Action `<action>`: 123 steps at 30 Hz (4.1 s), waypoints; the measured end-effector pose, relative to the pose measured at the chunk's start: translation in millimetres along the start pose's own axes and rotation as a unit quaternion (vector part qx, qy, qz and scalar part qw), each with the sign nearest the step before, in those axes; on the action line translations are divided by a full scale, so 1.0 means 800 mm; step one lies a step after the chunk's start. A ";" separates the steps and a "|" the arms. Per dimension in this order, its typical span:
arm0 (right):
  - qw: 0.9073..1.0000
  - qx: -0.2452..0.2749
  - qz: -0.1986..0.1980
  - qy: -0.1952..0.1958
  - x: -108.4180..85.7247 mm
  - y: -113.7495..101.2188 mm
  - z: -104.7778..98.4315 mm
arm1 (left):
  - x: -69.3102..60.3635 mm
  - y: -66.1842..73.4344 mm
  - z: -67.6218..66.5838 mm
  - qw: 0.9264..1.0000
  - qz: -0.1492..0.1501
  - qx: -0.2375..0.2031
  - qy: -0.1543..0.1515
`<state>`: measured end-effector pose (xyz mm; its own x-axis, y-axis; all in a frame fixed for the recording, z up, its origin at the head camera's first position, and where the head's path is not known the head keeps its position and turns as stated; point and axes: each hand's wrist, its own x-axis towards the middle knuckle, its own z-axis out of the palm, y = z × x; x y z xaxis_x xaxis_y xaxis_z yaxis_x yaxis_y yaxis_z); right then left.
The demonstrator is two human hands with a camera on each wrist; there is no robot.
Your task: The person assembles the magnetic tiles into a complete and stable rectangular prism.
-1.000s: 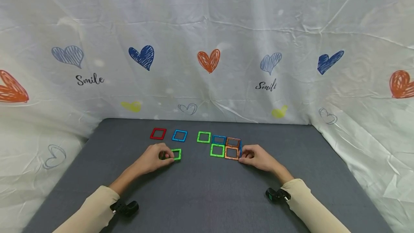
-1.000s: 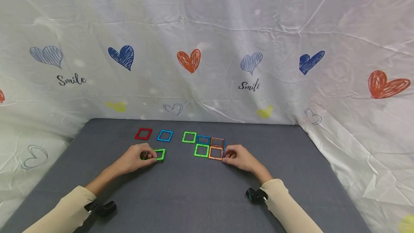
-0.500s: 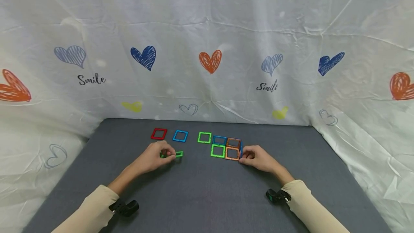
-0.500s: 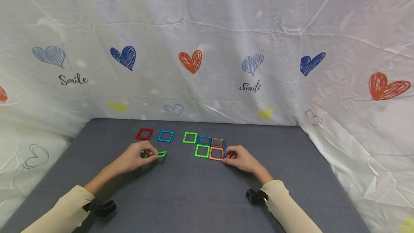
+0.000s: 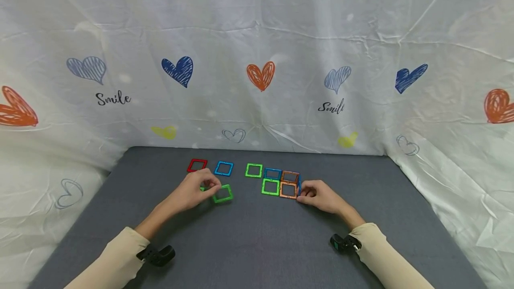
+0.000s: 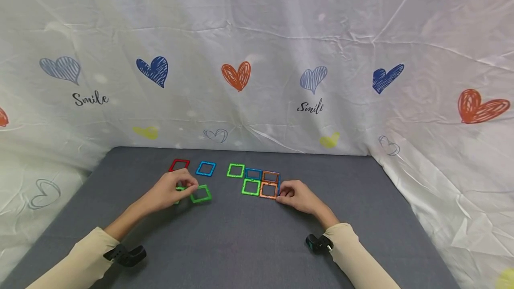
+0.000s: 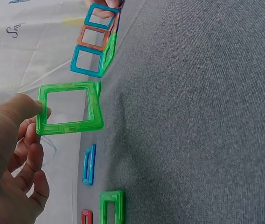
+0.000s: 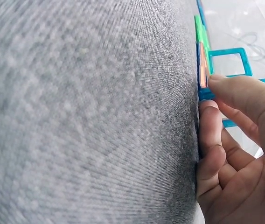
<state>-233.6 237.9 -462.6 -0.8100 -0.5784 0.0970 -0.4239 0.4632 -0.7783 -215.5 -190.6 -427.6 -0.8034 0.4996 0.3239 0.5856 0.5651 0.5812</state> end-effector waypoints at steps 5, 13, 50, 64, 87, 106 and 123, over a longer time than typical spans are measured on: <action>1.000 -0.002 0.001 0.002 0.001 0.000 0.001 | 0.003 0.002 0.002 1.000 0.012 -0.011 0.004; 1.000 -0.003 -0.002 0.005 0.001 0.001 0.000 | 0.005 0.006 0.006 1.000 0.010 -0.027 -0.005; 1.000 0.013 0.026 0.003 -0.005 -0.056 -0.013 | 0.045 0.034 0.048 0.995 0.053 -0.062 -0.054; 0.999 0.011 0.029 0.012 0.000 -0.016 -0.006 | 0.073 0.050 0.076 0.993 0.076 -0.052 -0.070; 0.999 0.017 0.021 0.016 0.001 0.003 -0.009 | 0.112 0.083 0.124 0.991 0.084 -0.056 -0.089; 0.999 0.036 0.034 0.016 -0.001 0.000 -0.009 | 0.131 0.086 0.150 0.993 0.076 -0.044 -0.082; 0.999 0.039 0.022 0.012 -0.001 0.001 -0.009 | 0.137 0.084 0.152 0.987 0.079 -0.100 -0.098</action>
<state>-236.5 243.5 -458.8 -0.8369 -0.5419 0.0769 -0.3562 0.4327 -0.8282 -251.3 -18.2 -443.7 -0.6569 0.6989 0.2829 0.6526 0.3390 0.6777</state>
